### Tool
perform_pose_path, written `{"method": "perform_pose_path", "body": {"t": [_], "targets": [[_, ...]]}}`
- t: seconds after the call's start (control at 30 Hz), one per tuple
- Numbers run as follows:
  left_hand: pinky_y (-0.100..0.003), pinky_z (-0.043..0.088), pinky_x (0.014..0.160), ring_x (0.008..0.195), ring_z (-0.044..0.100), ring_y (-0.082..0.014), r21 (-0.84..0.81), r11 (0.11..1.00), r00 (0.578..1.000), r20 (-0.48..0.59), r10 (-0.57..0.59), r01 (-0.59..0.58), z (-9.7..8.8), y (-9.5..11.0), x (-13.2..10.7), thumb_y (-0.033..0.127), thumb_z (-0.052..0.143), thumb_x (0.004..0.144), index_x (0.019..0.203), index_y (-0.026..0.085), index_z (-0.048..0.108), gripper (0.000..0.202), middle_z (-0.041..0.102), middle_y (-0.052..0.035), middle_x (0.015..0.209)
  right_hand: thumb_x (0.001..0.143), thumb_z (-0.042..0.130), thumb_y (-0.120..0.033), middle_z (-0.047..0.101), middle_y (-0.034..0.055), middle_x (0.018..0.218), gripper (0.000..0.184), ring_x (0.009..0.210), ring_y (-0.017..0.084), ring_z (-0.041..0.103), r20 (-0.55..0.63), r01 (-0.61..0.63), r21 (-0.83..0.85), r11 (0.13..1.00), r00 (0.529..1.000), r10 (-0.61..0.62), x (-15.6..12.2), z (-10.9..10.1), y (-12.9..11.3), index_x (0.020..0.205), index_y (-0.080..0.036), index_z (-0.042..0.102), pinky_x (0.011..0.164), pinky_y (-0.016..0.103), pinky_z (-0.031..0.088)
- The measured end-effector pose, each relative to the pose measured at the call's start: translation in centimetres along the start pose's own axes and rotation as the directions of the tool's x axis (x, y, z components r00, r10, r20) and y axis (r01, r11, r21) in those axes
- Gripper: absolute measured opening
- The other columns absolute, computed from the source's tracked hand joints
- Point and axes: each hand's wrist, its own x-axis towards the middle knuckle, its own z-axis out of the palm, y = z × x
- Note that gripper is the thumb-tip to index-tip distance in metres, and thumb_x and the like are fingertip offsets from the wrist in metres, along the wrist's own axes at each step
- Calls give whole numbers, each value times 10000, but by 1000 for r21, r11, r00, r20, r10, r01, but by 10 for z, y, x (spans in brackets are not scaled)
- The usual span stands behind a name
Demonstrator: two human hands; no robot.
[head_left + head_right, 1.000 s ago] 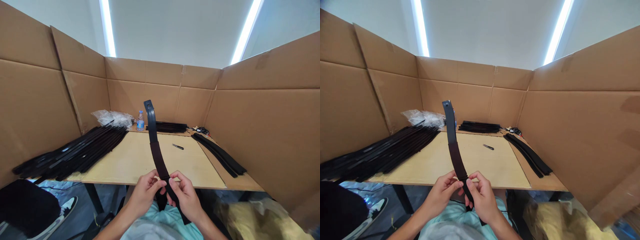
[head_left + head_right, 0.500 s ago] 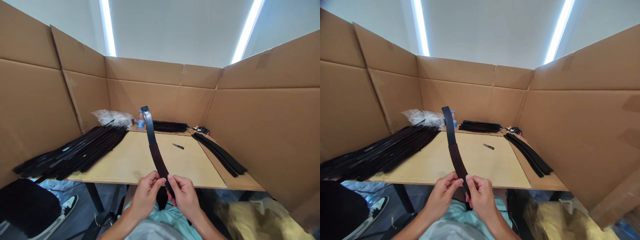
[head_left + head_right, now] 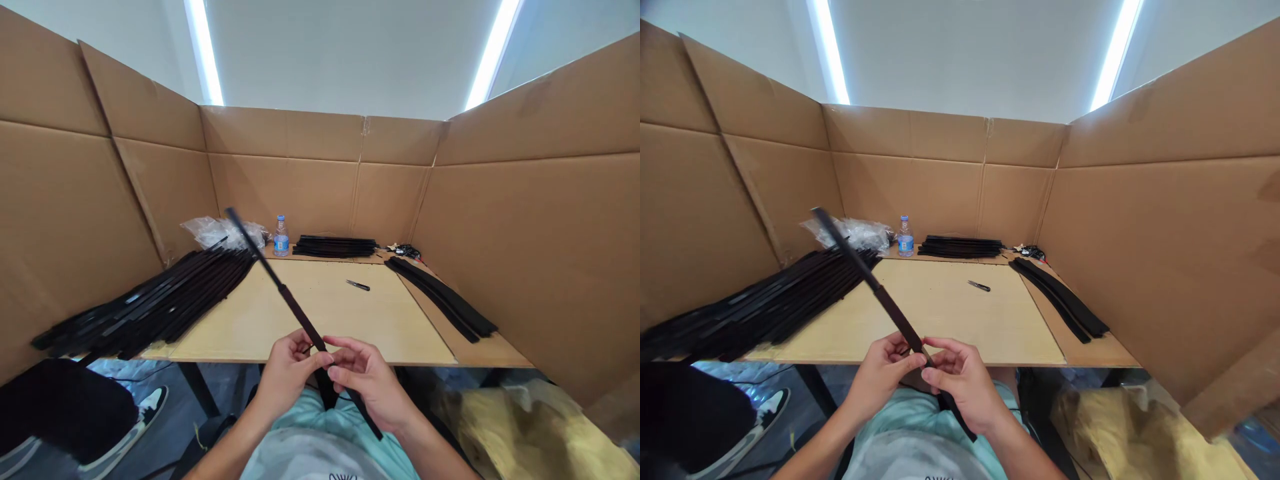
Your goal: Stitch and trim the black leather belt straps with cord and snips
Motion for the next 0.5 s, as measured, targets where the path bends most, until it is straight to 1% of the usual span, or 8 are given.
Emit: {"method": "perform_pose_path", "body": {"t": [0.07, 0.1, 0.17, 0.2, 0.27, 0.33, 0.43, 0.5], "targets": [[-208, 486, 593, 655, 617, -138, 7, 1000, 1000, 16, 9, -9, 2, 1, -2, 274, 792, 599, 785, 128, 682, 261, 706, -42, 777, 531, 890, -235, 634, -10, 727, 603, 613, 105, 543, -42, -17, 9, 1000, 999, 17, 1, -1, 2, 1083, -193, 648, 528, 197, 434], [-214, 493, 618, 661, 620, -140, -2, 1000, 999, 42, 9, -9, 2, 2, -2, 272, 783, 612, 767, 127, 685, 234, 709, -43, 759, 510, 897, -220, 626, -18, 718, 601, 620, 106, 547, -52, -16, -7, 1000, 998, 16, 1, -1, 2, 1057, -191, 649, 530, 192, 440], [-224, 499, 644, 645, 617, -140, -25, 1000, 996, 83, 13, -10, 3, 3, -3, 279, 760, 641, 730, 126, 687, 191, 700, -34, 692, 504, 899, -230, 607, -23, 693, 489, 617, 102, 540, -53, 5, -73, 997, 999, -9, 2, -1, 3, 929, -163, 666, 524, 185, 454], [-219, 493, 628, 624, 609, -134, -25, 1000, 997, 81, 15, -13, 3, 4, -3, 281, 752, 649, 713, 124, 687, 182, 691, -29, 660, 515, 894, -254, 600, -18, 690, 423, 606, 101, 531, -42, 24, -118, 993, 999, -29, 2, -1, 3, 854, -148, 663, 513, 188, 464], [-200, 463, 557, 572, 584, -119, 8, 1000, 999, 41, 12, -12, 2, 3, -2, 280, 743, 653, 678, 117, 682, 176, 673, -23, 617, 559, 871, -320, 590, -10, 707, 362, 580, 101, 516, -15, 59, -193, 979, 998, -63, 3, 0, 2, 756, -137, 629, 483, 205, 488], [-189, 428, 499, 529, 563, -110, 44, 999, 1000, -9, 8, -8, 2, 1, -2, 276, 744, 644, 635, 115, 662, 181, 655, -17, 581, 622, 832, -385, 585, -12, 707, 369, 557, 104, 526, 6, 85, -214, 973, 996, -86, 2, 0, 0, 749, -147, 579, 459, 216, 495], [-195, 409, 462, 473, 553, -115, 47, 999, 1000, -15, 7, -6, 2, -1, -3, 303, 717, 673, 581, 137, 603, 222, 616, 4, 500, 797, 679, -471, 628, 6, 694, 353, 510, 94, 549, 72, 110, -170, 979, 992, -99, 1, -1, 0, 774, -161, 511, 443, 193, 444], [-191, 394, 446, 450, 541, -110, 78, 996, 998, -37, 44, -41, 2, -3, -3, 320, 696, 700, 560, 146, 585, 249, 599, 13, 471, 877, 581, -478, 662, 36, 725, 341, 531, 90, 564, 101, 127, -112, 986, 988, -116, 1, -3, 2, 782, -159, 506, 473, 188, 426]]}}
